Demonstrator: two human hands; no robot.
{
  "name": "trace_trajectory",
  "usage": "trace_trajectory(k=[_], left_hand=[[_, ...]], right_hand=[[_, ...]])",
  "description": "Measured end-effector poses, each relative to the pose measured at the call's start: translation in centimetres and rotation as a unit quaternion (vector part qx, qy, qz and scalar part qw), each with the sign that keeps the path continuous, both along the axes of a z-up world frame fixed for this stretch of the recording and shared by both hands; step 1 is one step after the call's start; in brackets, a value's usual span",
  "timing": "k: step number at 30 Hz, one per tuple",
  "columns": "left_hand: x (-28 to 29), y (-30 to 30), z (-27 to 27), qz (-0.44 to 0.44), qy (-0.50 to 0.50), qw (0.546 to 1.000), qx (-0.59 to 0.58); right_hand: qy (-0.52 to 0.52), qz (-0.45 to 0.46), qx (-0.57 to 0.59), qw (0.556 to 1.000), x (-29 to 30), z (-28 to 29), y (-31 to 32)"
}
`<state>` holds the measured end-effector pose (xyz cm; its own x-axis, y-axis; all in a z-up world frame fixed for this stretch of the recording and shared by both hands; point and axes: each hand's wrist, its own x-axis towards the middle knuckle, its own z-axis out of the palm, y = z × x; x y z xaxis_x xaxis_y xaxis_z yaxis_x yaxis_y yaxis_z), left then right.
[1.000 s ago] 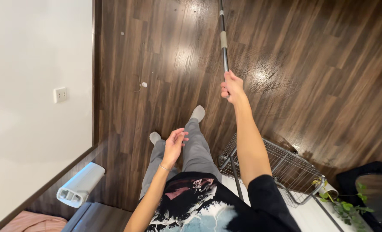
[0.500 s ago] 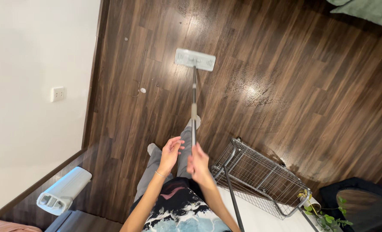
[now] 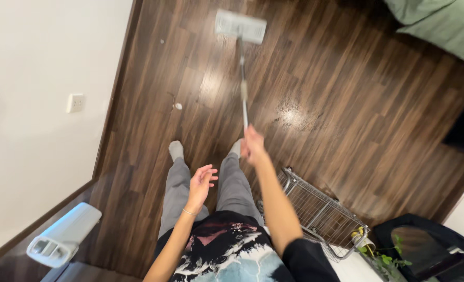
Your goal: The person mops the wooden floor in a bedroom using a flat mop and a spin mop bucket. They move a wire rack to access the area underneath, mop around the bed and nightstand, and repeatedly wring the mop in the bucket before continuing.
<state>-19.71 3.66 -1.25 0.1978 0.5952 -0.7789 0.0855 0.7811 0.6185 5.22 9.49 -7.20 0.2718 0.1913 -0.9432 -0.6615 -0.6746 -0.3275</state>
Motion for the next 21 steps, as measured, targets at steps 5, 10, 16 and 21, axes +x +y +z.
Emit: trace_trajectory(k=[5, 10, 16, 21], left_hand=[[-7.4, 5.4, -2.1, -0.034, -0.041, 0.999, -0.002], [-16.1, 11.2, -4.0, -0.053, -0.016, 0.998, -0.005], [-21.4, 15.2, -4.0, -0.023, -0.009, 1.0, -0.013], [-21.9, 14.5, -5.4, -0.043, -0.021, 0.997, -0.054]], right_hand=[[0.073, -0.038, 0.008, 0.997, -16.6, 9.1, -10.4], [0.079, -0.052, -0.09, 0.991, -26.1, 12.1, -7.5], [-0.021, -0.019, -0.033, 0.999, -19.7, 4.2, 9.4], [-0.008, -0.016, 0.008, 1.0, -13.5, -3.7, 23.2]])
